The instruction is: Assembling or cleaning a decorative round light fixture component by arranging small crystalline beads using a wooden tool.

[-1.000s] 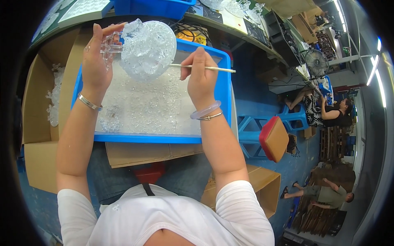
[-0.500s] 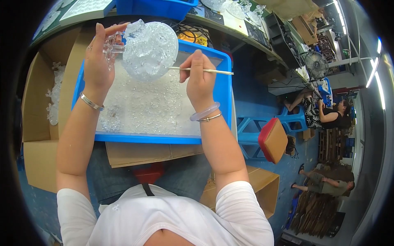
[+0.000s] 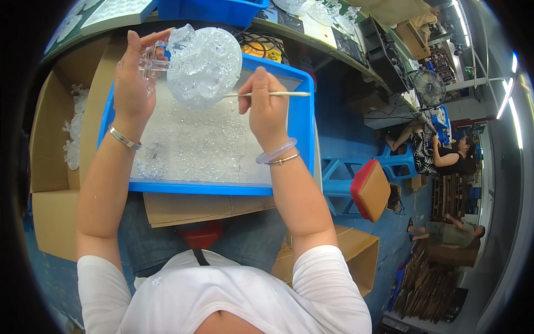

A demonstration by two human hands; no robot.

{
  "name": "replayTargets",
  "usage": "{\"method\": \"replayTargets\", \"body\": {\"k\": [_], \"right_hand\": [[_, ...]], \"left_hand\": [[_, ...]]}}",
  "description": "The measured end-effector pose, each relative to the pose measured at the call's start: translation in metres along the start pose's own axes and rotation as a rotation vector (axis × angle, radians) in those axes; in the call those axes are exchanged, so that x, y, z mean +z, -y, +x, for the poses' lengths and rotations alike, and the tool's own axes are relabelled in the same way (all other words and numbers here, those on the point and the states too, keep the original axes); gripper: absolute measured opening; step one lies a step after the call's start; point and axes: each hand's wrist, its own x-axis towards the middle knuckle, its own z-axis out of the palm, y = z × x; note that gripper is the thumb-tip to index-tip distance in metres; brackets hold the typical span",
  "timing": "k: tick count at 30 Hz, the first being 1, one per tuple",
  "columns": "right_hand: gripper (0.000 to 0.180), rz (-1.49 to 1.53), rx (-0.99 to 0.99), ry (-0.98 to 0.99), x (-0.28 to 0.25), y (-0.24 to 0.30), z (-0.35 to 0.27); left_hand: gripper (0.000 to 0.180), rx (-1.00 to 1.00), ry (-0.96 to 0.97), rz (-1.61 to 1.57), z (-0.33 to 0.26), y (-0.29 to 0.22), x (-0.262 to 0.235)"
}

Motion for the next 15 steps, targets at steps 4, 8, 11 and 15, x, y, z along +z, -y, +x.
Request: {"method": "replayTargets", "body": {"k": [4, 8, 11, 15], "right_hand": [[0.043, 0.006, 0.004, 0.001, 0.0, 0.001, -0.001], [0.042, -0.022, 0.015, 0.106, 0.013, -0.001, -0.004], [0.042, -0.027, -0.011, 0.073, 0.009, 0.0, -0.002], [0.042, -0.001, -0.046, -0.081, -0.003, 0.003, 0.002]], "left_hand": [[0.047, 0.039, 0.009, 0.024, -0.001, 0.0, 0.005], [0.046, 0.048, -0.011, -0.031, 0.0, 0.0, 0.004], [0.046, 0.016, -0.026, -0.006, 0.001, -0.001, 0.001], [0.047, 0.041, -0.072, 0.064, -0.004, -0.004, 0.014]]}}
